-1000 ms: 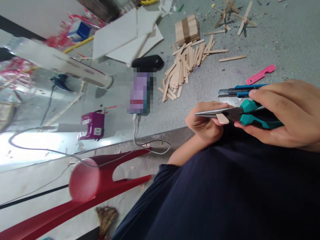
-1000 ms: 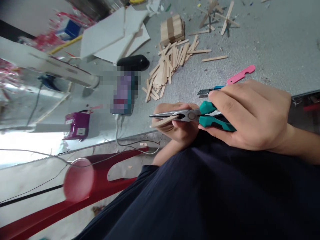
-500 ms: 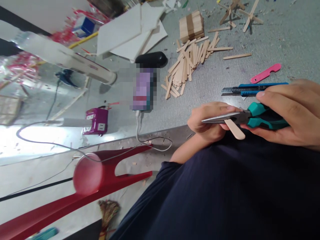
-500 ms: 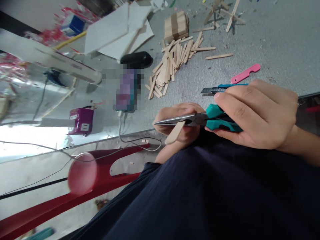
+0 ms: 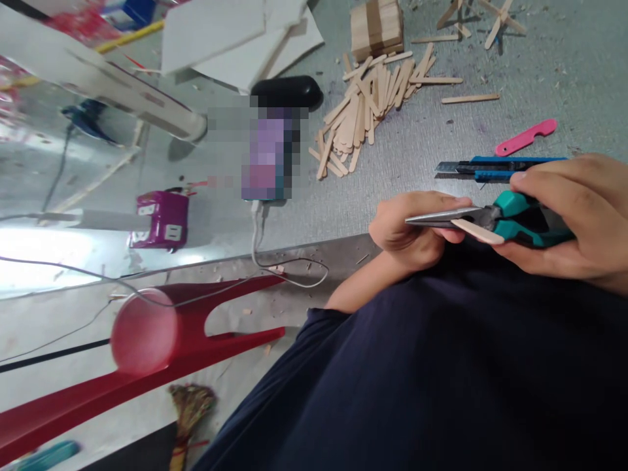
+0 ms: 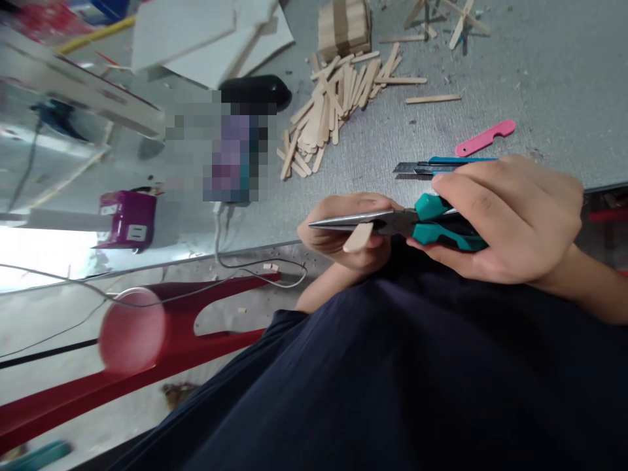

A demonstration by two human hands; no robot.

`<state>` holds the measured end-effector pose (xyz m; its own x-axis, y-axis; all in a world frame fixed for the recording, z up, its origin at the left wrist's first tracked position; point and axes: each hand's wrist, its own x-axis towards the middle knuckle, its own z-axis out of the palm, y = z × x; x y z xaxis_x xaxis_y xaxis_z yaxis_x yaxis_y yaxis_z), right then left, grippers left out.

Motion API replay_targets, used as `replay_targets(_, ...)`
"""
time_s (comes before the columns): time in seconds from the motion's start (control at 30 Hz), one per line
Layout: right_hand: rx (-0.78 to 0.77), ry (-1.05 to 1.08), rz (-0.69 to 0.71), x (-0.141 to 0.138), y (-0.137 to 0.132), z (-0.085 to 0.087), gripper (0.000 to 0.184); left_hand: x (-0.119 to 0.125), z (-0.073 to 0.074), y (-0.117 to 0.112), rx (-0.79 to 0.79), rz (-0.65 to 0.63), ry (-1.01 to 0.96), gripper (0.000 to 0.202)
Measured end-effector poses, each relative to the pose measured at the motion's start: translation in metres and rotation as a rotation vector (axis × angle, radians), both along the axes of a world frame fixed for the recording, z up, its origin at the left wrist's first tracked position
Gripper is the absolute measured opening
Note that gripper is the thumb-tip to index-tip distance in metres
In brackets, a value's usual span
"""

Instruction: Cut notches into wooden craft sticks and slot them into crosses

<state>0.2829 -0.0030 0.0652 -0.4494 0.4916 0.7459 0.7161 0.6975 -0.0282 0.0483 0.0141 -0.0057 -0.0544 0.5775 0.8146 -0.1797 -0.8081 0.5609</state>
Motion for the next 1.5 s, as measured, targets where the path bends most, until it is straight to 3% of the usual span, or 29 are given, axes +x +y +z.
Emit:
replay_targets(0.1,0.177,-0.026,0.067,-0.002,0.0,0.003,0.059,0.005,-0.001,0.007,0.078,0.065,-0.005,0.024)
replay_targets(0.3,-0.045,-0.019,-0.052,-0.007,-0.004,0.003,0.058,0.008,-0.002,0.007,-0.055,0.077,-0.069,0.023)
replay_targets(0.53,-0.033,-0.04,-0.051,-0.014,-0.009,0.015,0.043,0.018,0.01,0.003,-0.148,0.204,-0.057,0.051)
replay_targets(0.8,-0.049,-0.056,-0.058,-0.014,-0.012,0.015,0.05,0.02,0.009,0.006,-0.014,0.168,-0.098,0.028)
replay_targets(1.17,-0.219,-0.012,-0.045,-0.014,-0.011,0.015,0.038,0.016,0.005,0.007,0.006,0.206,-0.056,0.027)
replay_targets(1.33,-0.16,0.005,-0.095,-0.02,-0.012,0.011,0.039,0.011,-0.001,0.011,0.004,0.146,-0.032,0.023)
replay_targets(1.5,-0.22,-0.044,-0.092,-0.016,-0.013,0.014,0.037,0.011,-0.001,0.008,-0.023,0.177,-0.039,0.026)
